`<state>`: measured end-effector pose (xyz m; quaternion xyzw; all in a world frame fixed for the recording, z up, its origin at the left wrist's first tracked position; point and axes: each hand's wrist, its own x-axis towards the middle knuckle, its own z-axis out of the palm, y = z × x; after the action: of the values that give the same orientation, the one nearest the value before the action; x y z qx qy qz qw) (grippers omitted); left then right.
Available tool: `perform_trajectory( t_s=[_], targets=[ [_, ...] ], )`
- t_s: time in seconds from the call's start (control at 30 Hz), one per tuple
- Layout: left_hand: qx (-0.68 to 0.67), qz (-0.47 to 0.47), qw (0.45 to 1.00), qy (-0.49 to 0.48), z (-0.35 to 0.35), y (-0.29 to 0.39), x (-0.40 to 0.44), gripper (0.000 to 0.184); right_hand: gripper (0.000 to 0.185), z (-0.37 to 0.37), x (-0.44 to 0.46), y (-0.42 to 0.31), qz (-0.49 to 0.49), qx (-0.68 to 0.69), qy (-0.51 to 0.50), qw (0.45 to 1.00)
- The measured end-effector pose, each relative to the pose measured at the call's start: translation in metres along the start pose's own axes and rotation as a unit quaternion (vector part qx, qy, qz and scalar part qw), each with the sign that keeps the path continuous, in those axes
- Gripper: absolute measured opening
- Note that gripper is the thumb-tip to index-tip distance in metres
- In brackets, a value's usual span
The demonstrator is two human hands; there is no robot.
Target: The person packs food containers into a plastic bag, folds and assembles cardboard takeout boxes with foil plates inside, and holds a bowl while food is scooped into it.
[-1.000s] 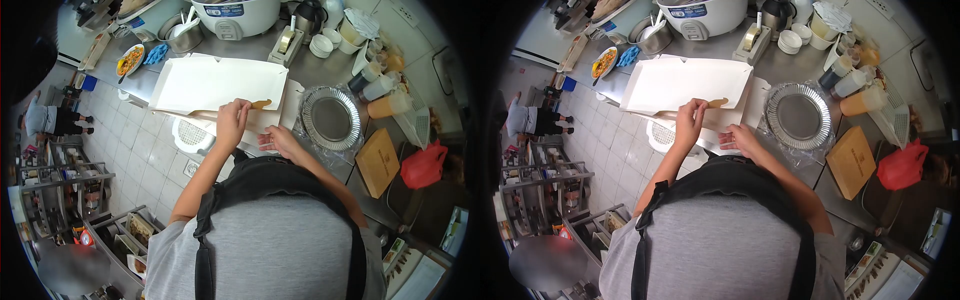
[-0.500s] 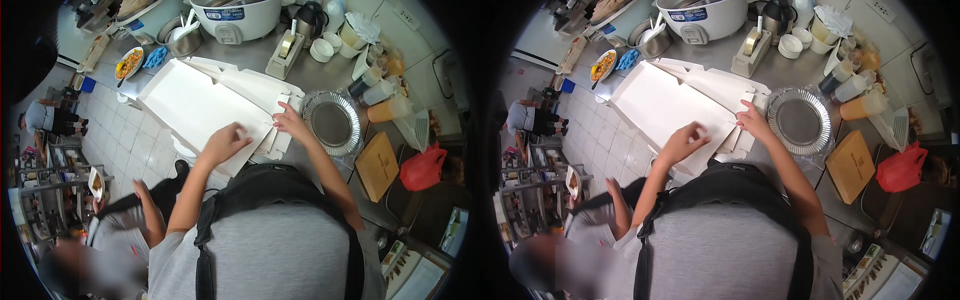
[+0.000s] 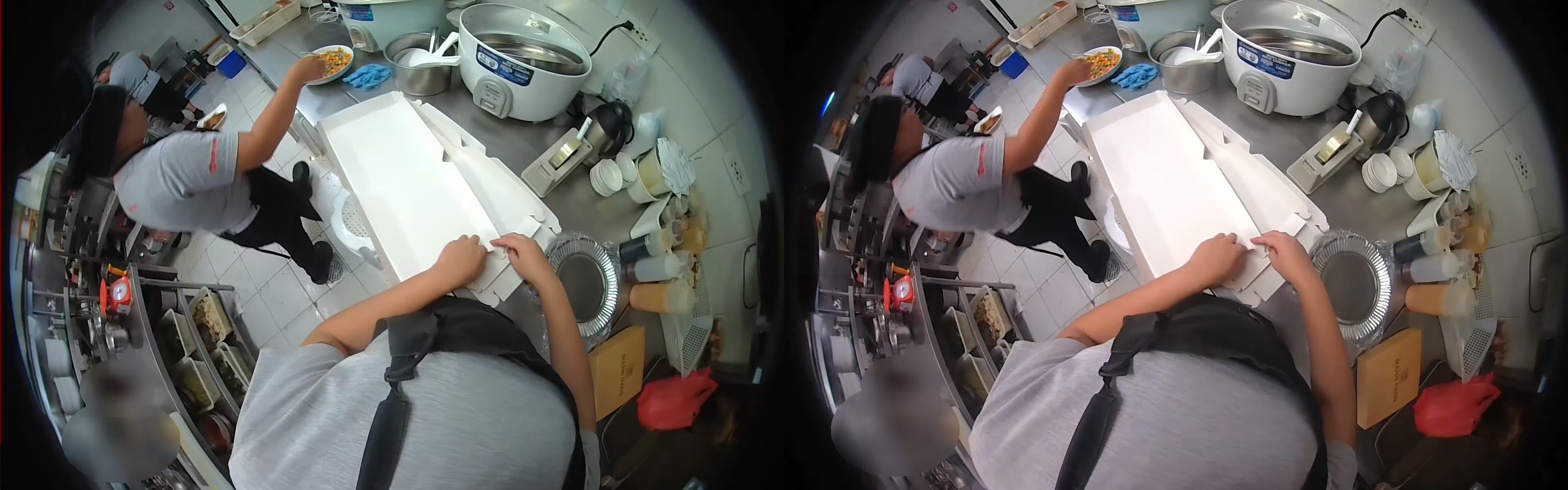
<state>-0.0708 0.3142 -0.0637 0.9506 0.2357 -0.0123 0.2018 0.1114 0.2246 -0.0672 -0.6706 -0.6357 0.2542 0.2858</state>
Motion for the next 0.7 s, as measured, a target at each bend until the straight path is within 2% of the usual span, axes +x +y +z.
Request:
perform_trajectory(
  t_s=[0.1,0.2,0.4,0.6,0.7],
  targets=[
    [-0.076,-0.037,0.996,0.008,0.001,-0.012,-0.009,0.022,0.023,-0.005,-0.006,-0.007,-0.047,-0.041,-0.014,0.998],
    [-0.162,-0.062,0.984,0.043,0.004,-0.022,-0.016,0.022,0.018,0.001,-0.008,-0.01,-0.029,-0.029,-0.038,0.998],
    [-0.246,-0.106,0.963,0.008,-0.012,-0.024,-0.015,0.023,0.008,0.015,-0.003,-0.033,-0.065,-0.063,0.063,0.994],
    [-0.275,-0.107,0.955,-0.024,-0.002,-0.037,-0.014,0.025,0.011,0.009,0.004,-0.043,-0.14,-0.035,0.106,0.984],
    [-0.262,-0.144,0.953,-0.041,-0.006,-0.029,-0.017,0.023,0.013,0.011,0.006,-0.033,-0.113,-0.016,0.054,0.992]
  ],
)
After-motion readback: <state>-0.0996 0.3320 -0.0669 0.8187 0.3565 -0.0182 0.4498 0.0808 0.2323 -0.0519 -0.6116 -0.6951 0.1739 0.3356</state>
